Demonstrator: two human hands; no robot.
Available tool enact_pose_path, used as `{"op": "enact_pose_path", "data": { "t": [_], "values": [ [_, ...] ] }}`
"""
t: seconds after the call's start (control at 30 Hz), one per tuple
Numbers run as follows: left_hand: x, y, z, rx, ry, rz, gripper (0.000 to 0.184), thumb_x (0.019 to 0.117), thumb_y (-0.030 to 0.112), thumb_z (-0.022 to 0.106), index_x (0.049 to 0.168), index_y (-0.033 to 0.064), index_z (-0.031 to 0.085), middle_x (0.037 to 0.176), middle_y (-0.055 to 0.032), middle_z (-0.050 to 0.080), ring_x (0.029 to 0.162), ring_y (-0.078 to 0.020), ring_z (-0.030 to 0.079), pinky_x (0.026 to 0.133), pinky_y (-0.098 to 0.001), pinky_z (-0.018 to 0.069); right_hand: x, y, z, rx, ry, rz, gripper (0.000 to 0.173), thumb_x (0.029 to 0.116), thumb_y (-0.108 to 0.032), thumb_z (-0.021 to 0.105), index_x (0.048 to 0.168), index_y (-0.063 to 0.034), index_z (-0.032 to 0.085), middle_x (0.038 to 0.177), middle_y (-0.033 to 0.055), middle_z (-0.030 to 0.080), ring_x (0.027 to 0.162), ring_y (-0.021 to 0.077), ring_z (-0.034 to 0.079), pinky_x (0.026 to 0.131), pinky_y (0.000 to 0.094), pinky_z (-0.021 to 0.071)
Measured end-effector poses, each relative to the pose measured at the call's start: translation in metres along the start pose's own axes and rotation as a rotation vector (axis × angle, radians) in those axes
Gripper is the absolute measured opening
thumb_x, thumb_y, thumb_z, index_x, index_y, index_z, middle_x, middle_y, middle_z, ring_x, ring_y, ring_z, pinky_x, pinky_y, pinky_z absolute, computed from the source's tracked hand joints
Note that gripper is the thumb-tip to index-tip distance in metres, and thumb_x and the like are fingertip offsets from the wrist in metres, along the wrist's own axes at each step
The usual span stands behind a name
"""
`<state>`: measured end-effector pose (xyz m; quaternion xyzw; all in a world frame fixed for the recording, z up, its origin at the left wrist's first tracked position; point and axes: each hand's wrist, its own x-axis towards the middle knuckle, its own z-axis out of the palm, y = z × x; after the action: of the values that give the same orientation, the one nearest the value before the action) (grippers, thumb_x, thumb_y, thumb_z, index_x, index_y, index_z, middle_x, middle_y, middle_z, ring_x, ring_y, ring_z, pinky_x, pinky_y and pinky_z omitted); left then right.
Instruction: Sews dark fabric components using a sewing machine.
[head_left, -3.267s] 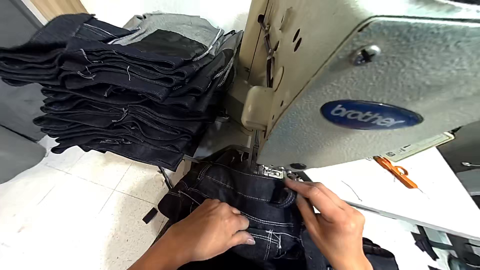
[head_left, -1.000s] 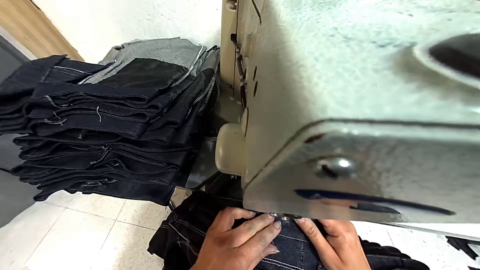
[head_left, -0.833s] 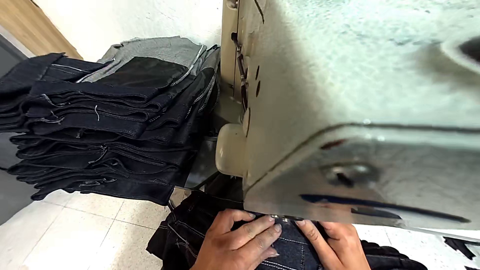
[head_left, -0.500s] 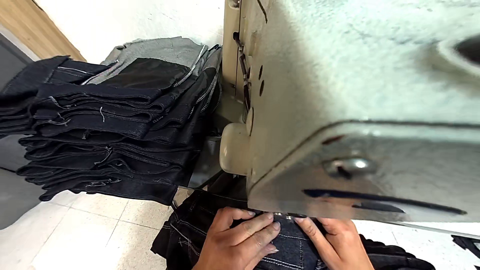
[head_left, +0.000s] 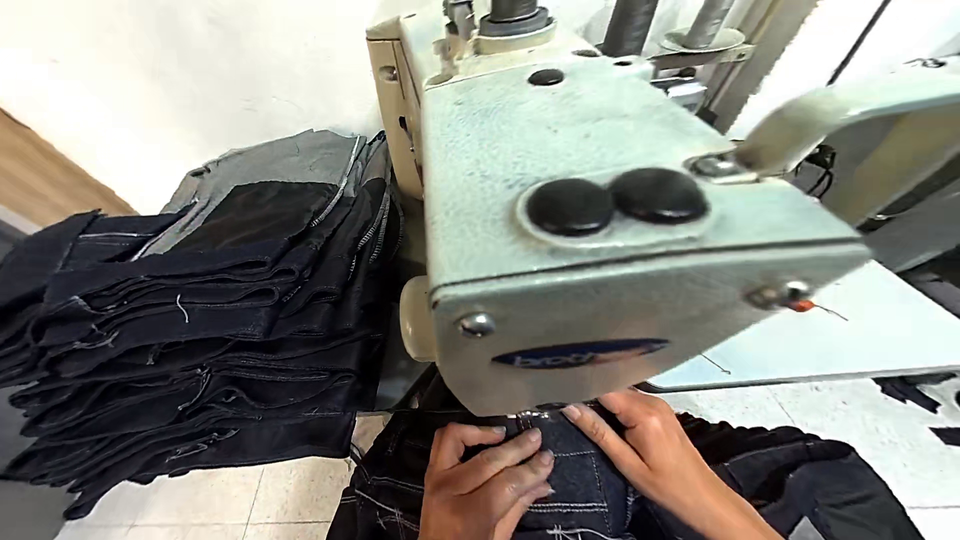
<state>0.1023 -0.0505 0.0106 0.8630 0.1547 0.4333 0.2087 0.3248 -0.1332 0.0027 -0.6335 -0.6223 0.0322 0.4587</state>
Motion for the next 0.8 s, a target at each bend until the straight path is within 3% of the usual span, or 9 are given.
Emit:
{"op": "enact_pose_path", "data": {
  "t": [0.2, 0.3, 0.43, 0.53, 0.6, 0.7, 0.73, 0.77, 0.8],
  "values": [
    [0.012, 0.003, -0.021, -0.264, -0.073, -0.194, 0.02, 0.1006, 0.027, 0.064, 0.1, 0.0156, 0.08, 0.109, 0.0025, 0.078, 0.117, -0.0099, 0.065, 0.106, -0.0275, 0.0469, -0.003, 0.003, 0.0, -0.002, -0.008, 0.037, 0.047, 0.1062, -0.047, 0.047, 0.088, -0.0088, 0.067, 0.072, 0.0027, 0.064, 0.067, 0.0048, 0.061, 0.061, 0.0207, 0.0485],
    [0.022, -0.012, -0.031, -0.127, 0.044, -0.341, 0.025, 0.0987, 0.03, 0.065, 0.099, 0.0081, 0.076, 0.1, -0.0005, 0.076, 0.108, -0.0083, 0.068, 0.098, -0.0275, 0.0542, -0.003, 0.006, 0.001, 0.007, -0.005, 0.039, 0.047, 0.1061, -0.048, 0.048, 0.086, -0.0088, 0.066, 0.07, 0.0017, 0.061, 0.064, 0.0042, 0.058, 0.058, 0.0205, 0.0464],
    [0.031, -0.015, -0.024, -0.055, -0.218, -0.614, 0.055, 0.0992, 0.039, 0.059, 0.13, -0.0061, 0.059, 0.113, -0.0129, 0.073, 0.111, -0.0189, 0.069, 0.099, -0.0432, 0.0551, -0.005, 0.008, 0.006, 0.045, 0.007, 0.053, 0.047, 0.1061, -0.047, 0.048, 0.086, -0.0085, 0.067, 0.071, 0.0018, 0.062, 0.066, 0.0032, 0.059, 0.06, 0.02, 0.047],
    [0.032, -0.014, -0.021, -0.142, -0.256, -0.541, 0.042, 0.1027, 0.026, 0.055, 0.126, -0.0092, 0.061, 0.108, -0.0139, 0.073, 0.105, -0.0112, 0.07, 0.097, -0.0317, 0.0553, -0.005, 0.008, 0.007, 0.07, 0.022, 0.045, 0.048, 0.1063, -0.048, 0.048, 0.087, -0.0083, 0.067, 0.073, 0.003, 0.064, 0.07, 0.0027, 0.061, 0.064, 0.0185, 0.0486],
    [0.038, -0.019, -0.016, -0.167, -0.146, -0.483, 0.028, 0.0955, 0.011, 0.059, 0.112, -0.0095, 0.068, 0.101, -0.0134, 0.074, 0.101, -0.0073, 0.07, 0.095, -0.0252, 0.0539, 0.006, 0.006, 0.004, 0.0, 0.048, 0.05, 0.049, 0.1061, -0.049, 0.046, 0.087, -0.0085, 0.066, 0.071, 0.004, 0.063, 0.07, 0.0046, 0.062, 0.064, 0.0196, 0.0486],
    [0.059, -0.03, -0.016, -0.172, -0.147, -0.553, 0.018, 0.0905, 0.003, 0.061, 0.098, -0.0105, 0.071, 0.095, -0.0152, 0.073, 0.098, -0.0119, 0.069, 0.095, -0.0295, 0.052, 0.029, 0.001, 0.004, -0.151, 0.079, 0.12, 0.044, 0.1027, -0.041, 0.052, 0.086, -0.0046, 0.068, 0.068, 0.0088, 0.064, 0.066, 0.0164, 0.066, 0.06, 0.032, 0.0524],
    [0.068, -0.034, -0.021, -0.202, -0.232, -0.595, 0.02, 0.0946, 0.002, 0.059, 0.102, -0.013, 0.071, 0.102, -0.022, 0.072, 0.105, -0.0224, 0.067, 0.101, -0.0391, 0.0486, 0.036, -0.001, 0.003, -0.163, 0.051, 0.168, 0.04, 0.1016, -0.04, 0.053, 0.089, -0.0051, 0.069, 0.071, 0.0084, 0.065, 0.068, 0.0173, 0.067, 0.061, 0.0333, 0.0527],
    [0.071, -0.04, -0.025, -0.208, -0.29, -0.582, 0.021, 0.0972, 0.002, 0.058, 0.104, -0.0129, 0.071, 0.106, -0.024, 0.072, 0.108, -0.0257, 0.067, 0.104, -0.0411, 0.0472, 0.043, -0.005, 0.0, -0.139, -0.004, 0.227, 0.039, 0.1018, -0.037, 0.055, 0.094, -0.0027, 0.07, 0.077, 0.0113, 0.067, 0.073, 0.0214, 0.068, 0.066, 0.0381, 0.0537],
    [0.066, -0.05, -0.025, -0.203, -0.3, -0.494, 0.022, 0.0971, 0.006, 0.058, 0.103, -0.0095, 0.073, 0.106, -0.0198, 0.073, 0.108, -0.0192, 0.067, 0.102, -0.0348, 0.0484, 0.05, -0.012, -0.006, -0.068, -0.08, 0.309, 0.041, 0.1034, -0.035, 0.056, 0.101, 0.0029, 0.071, 0.086, 0.0179, 0.069, 0.084, 0.0293, 0.069, 0.076, 0.047, 0.0526]
  ]
}}
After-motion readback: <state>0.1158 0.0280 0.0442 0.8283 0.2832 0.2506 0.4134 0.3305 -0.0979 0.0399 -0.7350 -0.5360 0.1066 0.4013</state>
